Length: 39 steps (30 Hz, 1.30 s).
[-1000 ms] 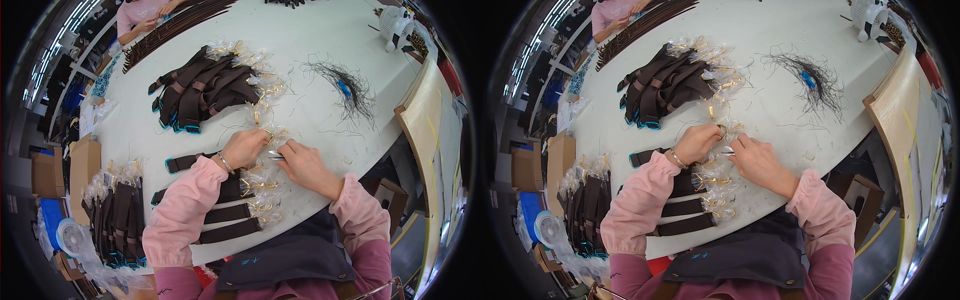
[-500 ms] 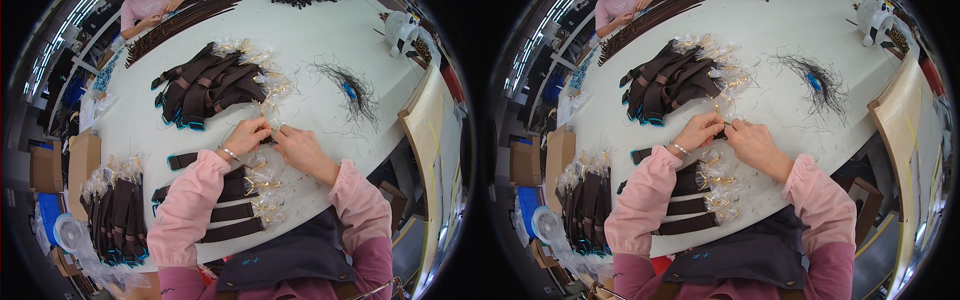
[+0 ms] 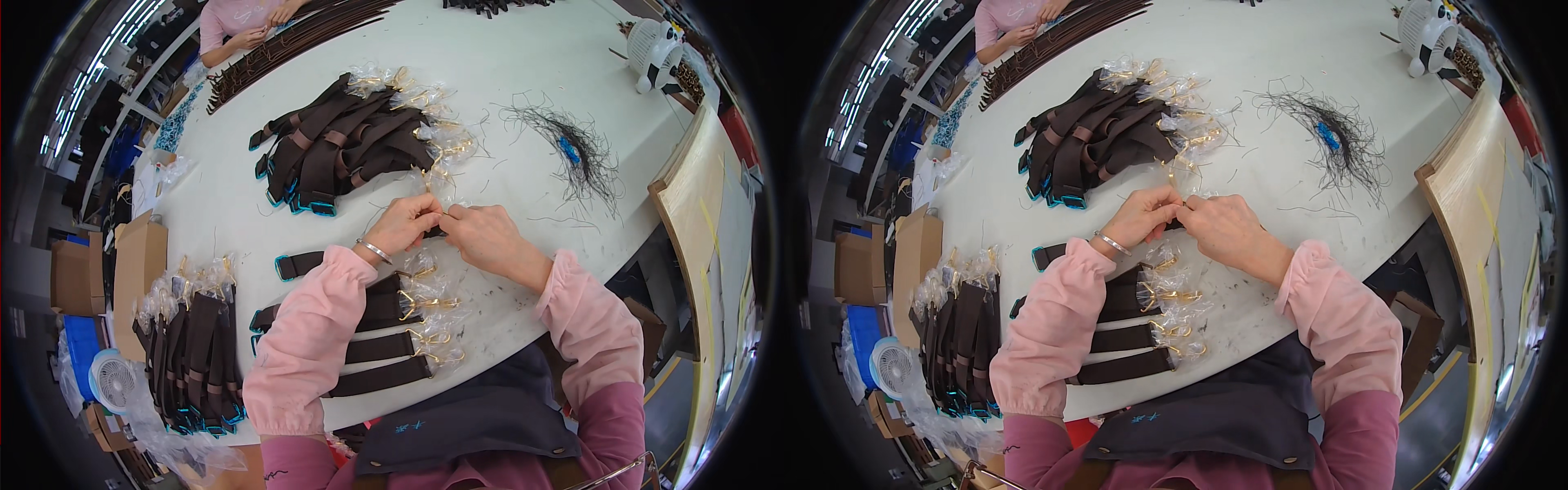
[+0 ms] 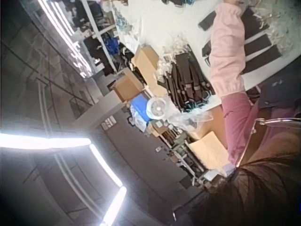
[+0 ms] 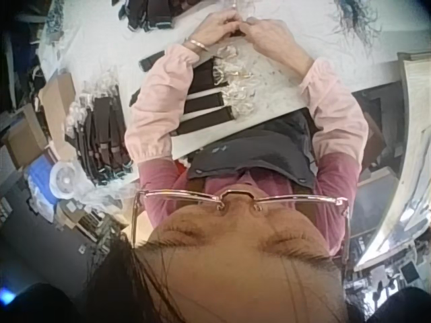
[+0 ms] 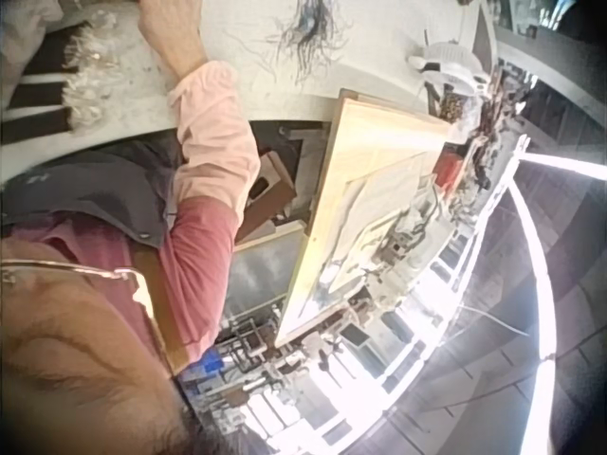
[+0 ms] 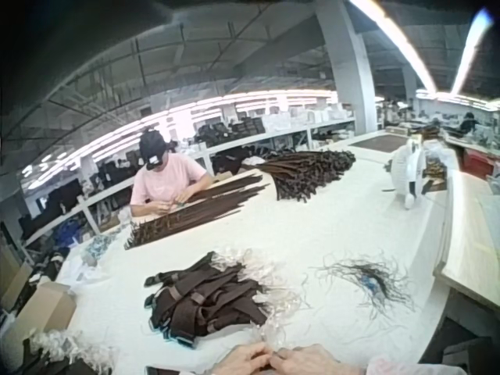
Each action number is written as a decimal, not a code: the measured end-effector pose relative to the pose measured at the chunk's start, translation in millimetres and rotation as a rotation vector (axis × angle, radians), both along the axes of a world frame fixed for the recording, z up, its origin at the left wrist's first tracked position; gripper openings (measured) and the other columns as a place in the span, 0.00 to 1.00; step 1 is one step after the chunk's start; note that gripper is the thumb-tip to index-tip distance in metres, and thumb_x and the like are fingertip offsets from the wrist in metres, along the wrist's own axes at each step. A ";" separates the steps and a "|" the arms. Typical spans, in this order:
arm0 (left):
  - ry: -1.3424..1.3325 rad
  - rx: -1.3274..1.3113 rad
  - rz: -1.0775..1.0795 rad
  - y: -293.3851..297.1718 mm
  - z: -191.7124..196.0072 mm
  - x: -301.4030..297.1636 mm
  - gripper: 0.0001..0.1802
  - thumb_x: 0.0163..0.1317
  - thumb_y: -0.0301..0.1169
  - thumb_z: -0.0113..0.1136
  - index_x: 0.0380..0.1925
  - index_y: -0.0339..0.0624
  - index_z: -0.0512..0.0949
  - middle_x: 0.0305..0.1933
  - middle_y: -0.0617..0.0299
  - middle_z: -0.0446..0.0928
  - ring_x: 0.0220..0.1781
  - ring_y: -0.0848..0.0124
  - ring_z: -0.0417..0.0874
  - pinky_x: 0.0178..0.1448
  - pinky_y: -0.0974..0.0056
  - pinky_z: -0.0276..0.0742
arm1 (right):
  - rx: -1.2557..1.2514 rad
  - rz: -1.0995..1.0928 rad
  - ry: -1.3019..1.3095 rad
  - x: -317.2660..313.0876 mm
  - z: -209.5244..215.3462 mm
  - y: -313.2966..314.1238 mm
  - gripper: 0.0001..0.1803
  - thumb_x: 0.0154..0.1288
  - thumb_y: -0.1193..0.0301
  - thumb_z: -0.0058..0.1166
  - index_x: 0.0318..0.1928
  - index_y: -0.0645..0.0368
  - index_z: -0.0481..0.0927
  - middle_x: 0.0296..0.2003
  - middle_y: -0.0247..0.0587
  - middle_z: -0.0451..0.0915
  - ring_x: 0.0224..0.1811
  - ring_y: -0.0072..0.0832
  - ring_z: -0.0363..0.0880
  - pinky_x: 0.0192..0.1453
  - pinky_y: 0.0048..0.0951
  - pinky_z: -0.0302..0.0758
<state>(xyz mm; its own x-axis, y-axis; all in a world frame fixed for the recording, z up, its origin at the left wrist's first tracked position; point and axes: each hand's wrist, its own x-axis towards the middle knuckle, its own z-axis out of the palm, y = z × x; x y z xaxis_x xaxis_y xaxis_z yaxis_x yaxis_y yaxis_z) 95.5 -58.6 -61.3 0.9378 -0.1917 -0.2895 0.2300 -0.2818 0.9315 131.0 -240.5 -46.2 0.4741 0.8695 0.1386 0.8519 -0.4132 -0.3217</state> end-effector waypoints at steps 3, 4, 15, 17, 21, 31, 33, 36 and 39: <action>0.029 -0.017 0.029 0.0 1.6 1.6 0.05 0.63 0.31 0.51 0.33 0.42 0.73 0.19 0.71 0.68 0.16 0.84 0.67 0.17 0.76 0.61 | -0.039 0.002 0.012 1.4 -3.1 -2.2 0.11 0.51 0.73 0.56 0.36 0.60 0.74 0.32 0.39 0.76 0.33 0.36 0.79 0.33 0.37 0.75; 0.042 -0.035 0.058 1.7 4.3 2.5 0.05 0.62 0.31 0.51 0.34 0.42 0.73 0.19 0.70 0.68 0.17 0.82 0.68 0.18 0.75 0.63 | -0.010 -0.017 0.040 1.4 -2.5 -3.5 0.12 0.50 0.73 0.56 0.37 0.60 0.73 0.32 0.40 0.75 0.34 0.37 0.79 0.34 0.37 0.75; -0.653 0.774 -0.095 54.3 4.7 -47.9 0.11 0.53 0.29 0.59 0.37 0.40 0.73 0.32 0.54 0.76 0.32 0.58 0.77 0.36 0.60 0.71 | 0.030 -0.128 0.190 21.6 -12.0 -15.7 0.16 0.51 0.64 0.58 0.37 0.63 0.75 0.32 0.46 0.75 0.34 0.44 0.77 0.37 0.40 0.74; -0.383 0.494 -0.013 59.1 11.9 -50.1 0.06 0.56 0.29 0.56 0.30 0.38 0.76 0.27 0.52 0.77 0.29 0.55 0.78 0.34 0.57 0.72 | 0.060 -0.162 0.696 32.3 -2.8 -17.0 0.16 0.52 0.63 0.56 0.34 0.63 0.76 0.32 0.47 0.76 0.33 0.45 0.77 0.37 0.40 0.74; -0.310 0.682 -0.103 49.8 0.9 -45.6 0.08 0.59 0.33 0.54 0.31 0.39 0.74 0.28 0.52 0.78 0.30 0.52 0.78 0.32 0.55 0.71 | -0.079 -0.268 0.294 22.8 8.5 -14.2 0.16 0.54 0.61 0.54 0.33 0.63 0.77 0.32 0.47 0.76 0.31 0.45 0.77 0.36 0.41 0.73; -0.728 1.027 -0.164 36.0 3.8 -42.0 0.12 0.52 0.33 0.60 0.35 0.41 0.72 0.33 0.53 0.75 0.35 0.55 0.77 0.37 0.54 0.72 | 0.023 -0.290 0.305 20.5 -10.9 -17.3 0.11 0.49 0.65 0.55 0.30 0.60 0.80 0.31 0.44 0.75 0.32 0.43 0.76 0.36 0.41 0.72; -0.701 0.774 -0.052 16.8 2.4 -37.5 0.13 0.48 0.31 0.63 0.33 0.39 0.73 0.29 0.55 0.74 0.31 0.57 0.76 0.35 0.57 0.71 | -0.028 -0.276 0.344 19.1 -6.8 -17.3 0.11 0.49 0.65 0.55 0.29 0.60 0.80 0.31 0.44 0.75 0.33 0.42 0.76 0.36 0.41 0.72; -0.538 0.640 -0.058 9.6 -9.2 -34.4 0.15 0.48 0.31 0.63 0.35 0.38 0.73 0.28 0.56 0.73 0.30 0.59 0.76 0.34 0.58 0.70 | 0.101 -0.253 0.249 6.6 6.7 -12.6 0.10 0.48 0.67 0.55 0.29 0.61 0.80 0.30 0.45 0.75 0.32 0.42 0.76 0.36 0.41 0.72; -0.399 0.620 -0.053 4.3 -3.7 -31.4 0.16 0.48 0.32 0.64 0.36 0.40 0.72 0.27 0.57 0.73 0.29 0.59 0.75 0.33 0.59 0.69 | 0.107 -0.237 0.178 -1.5 -2.3 -3.8 0.12 0.48 0.66 0.56 0.29 0.62 0.79 0.29 0.45 0.75 0.31 0.42 0.77 0.36 0.41 0.72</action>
<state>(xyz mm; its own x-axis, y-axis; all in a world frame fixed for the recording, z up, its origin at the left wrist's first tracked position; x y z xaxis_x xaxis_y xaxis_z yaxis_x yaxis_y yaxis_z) 64.1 -54.3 -65.0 0.9885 -0.1512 0.0014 -0.1209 -0.7849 0.6077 129.5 -244.3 -48.5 0.6870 0.7166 0.1203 0.6623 -0.5494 -0.5094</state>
